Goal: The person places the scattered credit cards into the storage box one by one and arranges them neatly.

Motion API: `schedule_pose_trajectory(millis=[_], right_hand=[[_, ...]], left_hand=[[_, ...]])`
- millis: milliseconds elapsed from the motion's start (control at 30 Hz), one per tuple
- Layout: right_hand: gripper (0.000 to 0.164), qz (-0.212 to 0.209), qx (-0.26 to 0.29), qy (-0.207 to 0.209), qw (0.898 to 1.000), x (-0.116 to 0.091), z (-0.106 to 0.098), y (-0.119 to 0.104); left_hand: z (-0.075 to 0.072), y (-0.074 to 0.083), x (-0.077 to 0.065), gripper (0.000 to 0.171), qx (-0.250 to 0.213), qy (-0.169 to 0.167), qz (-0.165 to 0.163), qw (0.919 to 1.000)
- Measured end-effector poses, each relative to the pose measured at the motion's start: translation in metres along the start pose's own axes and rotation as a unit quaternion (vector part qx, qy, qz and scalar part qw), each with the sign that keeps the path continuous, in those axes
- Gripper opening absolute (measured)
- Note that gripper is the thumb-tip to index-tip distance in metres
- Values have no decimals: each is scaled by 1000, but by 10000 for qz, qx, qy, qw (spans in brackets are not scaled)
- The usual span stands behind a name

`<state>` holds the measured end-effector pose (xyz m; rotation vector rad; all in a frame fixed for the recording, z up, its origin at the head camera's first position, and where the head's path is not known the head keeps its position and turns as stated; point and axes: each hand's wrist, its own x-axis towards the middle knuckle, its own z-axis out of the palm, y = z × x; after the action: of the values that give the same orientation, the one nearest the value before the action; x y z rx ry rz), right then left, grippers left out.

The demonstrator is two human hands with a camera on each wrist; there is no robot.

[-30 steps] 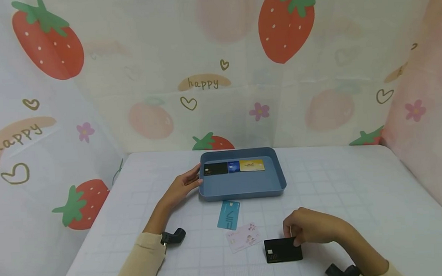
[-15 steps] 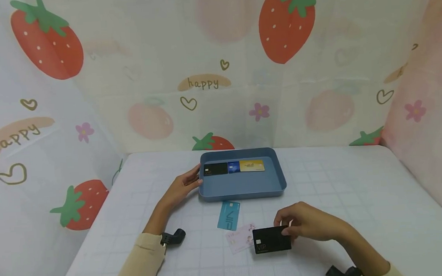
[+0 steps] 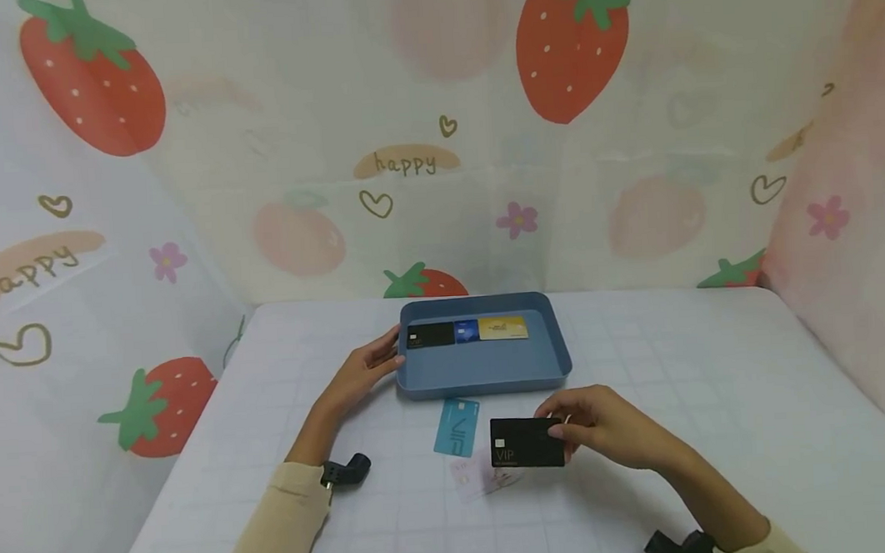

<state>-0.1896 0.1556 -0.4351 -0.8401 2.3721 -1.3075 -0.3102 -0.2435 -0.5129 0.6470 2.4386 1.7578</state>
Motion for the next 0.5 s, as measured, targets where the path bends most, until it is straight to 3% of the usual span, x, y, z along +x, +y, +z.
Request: schedule_pose_trajectory(millis=[100, 300, 500], right_hand=[[21, 13, -21, 221, 9998, 3, 2, 1], [24, -88, -86, 533, 9985, 15, 1, -1], [26, -54, -166, 739, 9971, 29, 0, -6]], left_hand=[[3, 11, -4, 66, -75, -16, -49, 10000], [3, 11, -4, 66, -84, -8, -40, 10000], [0, -5, 3, 66, -69, -1, -68, 10000]])
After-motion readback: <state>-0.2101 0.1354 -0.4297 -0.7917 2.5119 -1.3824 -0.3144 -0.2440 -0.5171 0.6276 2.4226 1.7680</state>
